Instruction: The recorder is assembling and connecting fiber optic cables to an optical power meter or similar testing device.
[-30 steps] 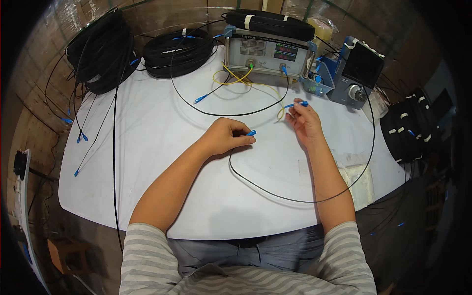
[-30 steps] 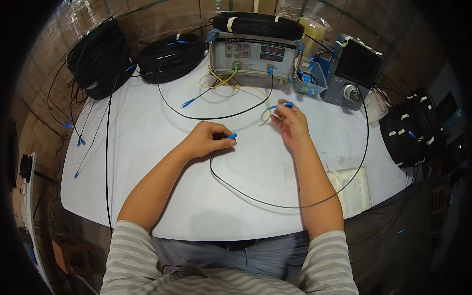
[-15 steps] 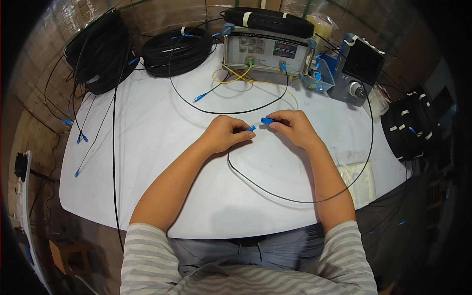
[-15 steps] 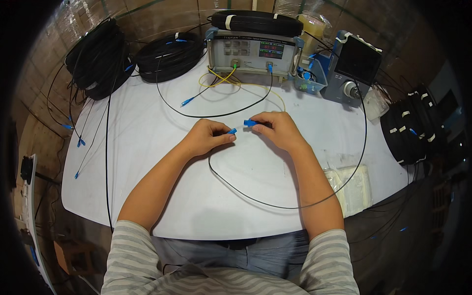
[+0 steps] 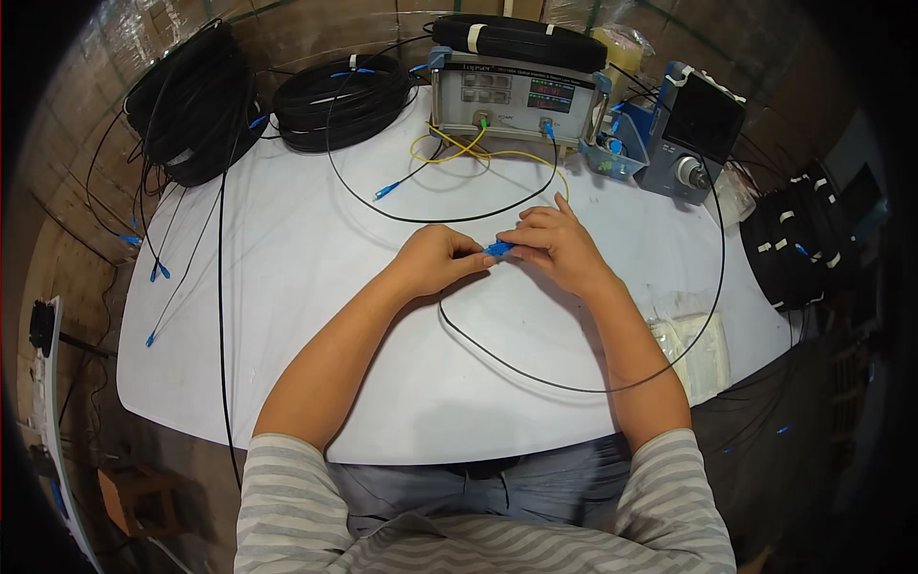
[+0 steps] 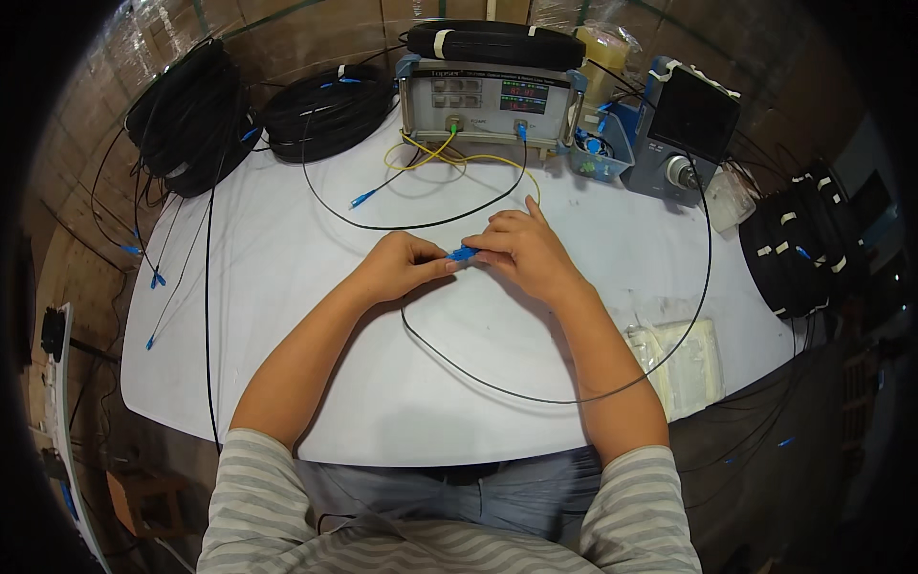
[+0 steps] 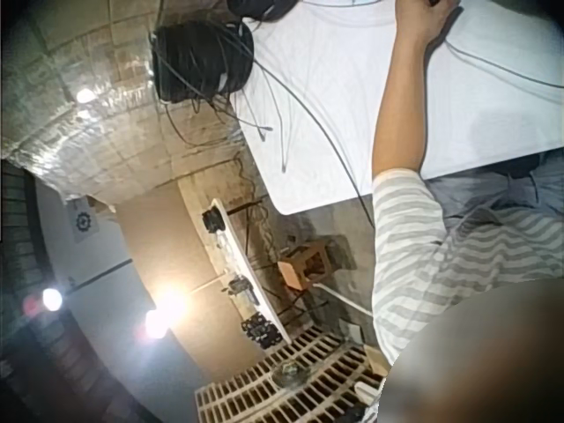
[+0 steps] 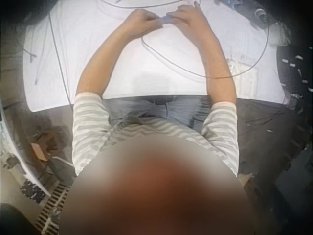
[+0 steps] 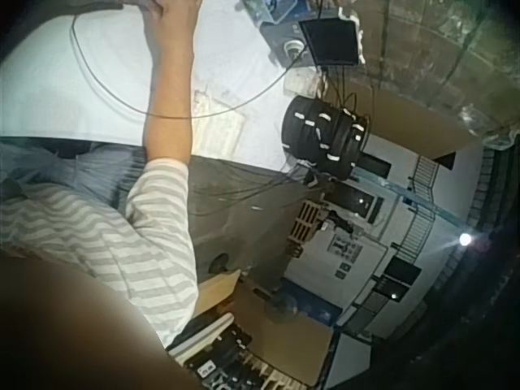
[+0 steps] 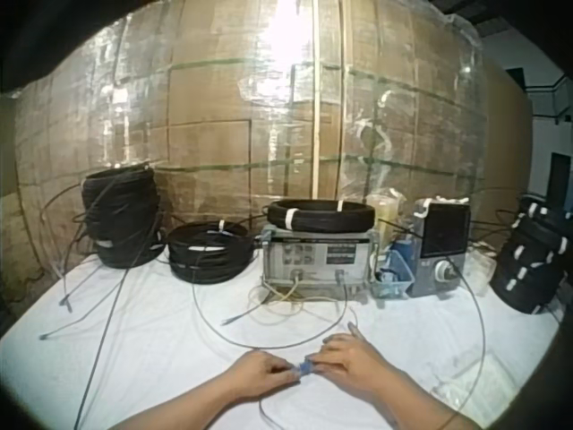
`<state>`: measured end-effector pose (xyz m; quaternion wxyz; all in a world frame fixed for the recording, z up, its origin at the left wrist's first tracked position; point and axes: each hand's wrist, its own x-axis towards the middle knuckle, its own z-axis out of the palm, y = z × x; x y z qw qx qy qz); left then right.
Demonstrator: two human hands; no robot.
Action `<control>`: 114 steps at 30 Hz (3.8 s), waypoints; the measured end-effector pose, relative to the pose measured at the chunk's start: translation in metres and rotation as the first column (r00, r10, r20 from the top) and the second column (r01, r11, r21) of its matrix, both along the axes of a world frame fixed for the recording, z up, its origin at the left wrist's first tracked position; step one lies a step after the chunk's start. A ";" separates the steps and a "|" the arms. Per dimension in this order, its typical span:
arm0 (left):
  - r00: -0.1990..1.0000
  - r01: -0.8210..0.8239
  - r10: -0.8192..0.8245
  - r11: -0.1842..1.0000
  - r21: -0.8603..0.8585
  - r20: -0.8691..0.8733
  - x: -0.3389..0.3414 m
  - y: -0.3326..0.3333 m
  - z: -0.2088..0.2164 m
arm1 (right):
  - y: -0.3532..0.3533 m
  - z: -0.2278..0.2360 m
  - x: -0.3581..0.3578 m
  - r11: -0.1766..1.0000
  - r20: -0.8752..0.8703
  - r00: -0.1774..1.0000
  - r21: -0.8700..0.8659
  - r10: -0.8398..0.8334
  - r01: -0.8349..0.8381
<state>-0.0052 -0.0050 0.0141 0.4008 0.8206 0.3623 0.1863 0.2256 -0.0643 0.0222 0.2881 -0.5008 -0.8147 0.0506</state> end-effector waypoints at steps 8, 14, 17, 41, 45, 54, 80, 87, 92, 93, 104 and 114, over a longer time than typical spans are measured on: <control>0.999 0.029 -0.024 0.988 -0.151 0.033 -0.004 0.002 0.006 | 0.001 -0.007 -0.011 0.991 0.015 0.998 0.117 0.066 -0.068; 0.995 0.042 -0.015 0.956 -0.289 0.096 0.000 0.003 0.007 | 0.000 -0.012 -0.012 0.992 0.000 0.999 0.116 0.040 -0.040; 0.994 0.048 -0.013 0.946 -0.321 0.111 -0.001 0.003 0.006 | 0.002 -0.011 -0.015 0.990 0.026 0.997 0.116 0.077 -0.080; 0.993 -0.051 0.065 0.988 -0.146 0.094 0.001 -0.002 -0.004 | -0.001 -0.014 -0.021 0.975 -0.036 0.999 0.218 -0.023 0.030; 0.994 -0.046 0.060 0.989 -0.141 0.094 0.004 -0.003 -0.003 | -0.002 -0.015 -0.018 0.981 -0.065 0.998 0.193 -0.018 0.030; 0.990 -0.078 0.085 0.995 -0.066 0.112 0.002 -0.002 -0.010 | -0.008 -0.007 -0.024 0.974 -0.331 0.938 0.152 -0.107 0.165; 0.989 -0.026 0.043 0.992 -0.120 0.139 0.005 -0.003 -0.008 | 0.009 -0.019 -0.016 0.788 -0.865 0.266 -0.499 -0.425 -0.361; 0.994 -0.041 0.052 0.993 -0.114 0.095 0.008 -0.009 0.003 | 0.005 -0.013 -0.023 0.794 -0.806 0.377 -0.560 -0.456 -0.237; 0.970 0.016 0.029 0.983 -0.181 0.240 0.002 -0.002 -0.010 | 0.008 -0.018 -0.018 0.807 -0.850 0.274 -0.518 -0.449 -0.285; 0.960 0.034 0.043 0.963 -0.267 0.275 0.002 -0.001 -0.011 | 0.007 -0.017 -0.017 0.784 -0.841 0.312 -0.532 -0.443 -0.320; 0.941 0.072 0.009 0.971 -0.228 0.338 0.001 -0.002 -0.012 | 0.004 -0.021 -0.027 0.838 -0.781 0.511 -0.510 -0.358 -0.192; 0.979 -0.013 0.033 0.995 -0.099 0.202 0.005 -0.002 -0.015 | 0.012 -0.029 -0.025 0.903 -0.840 0.433 -0.413 -0.327 -0.118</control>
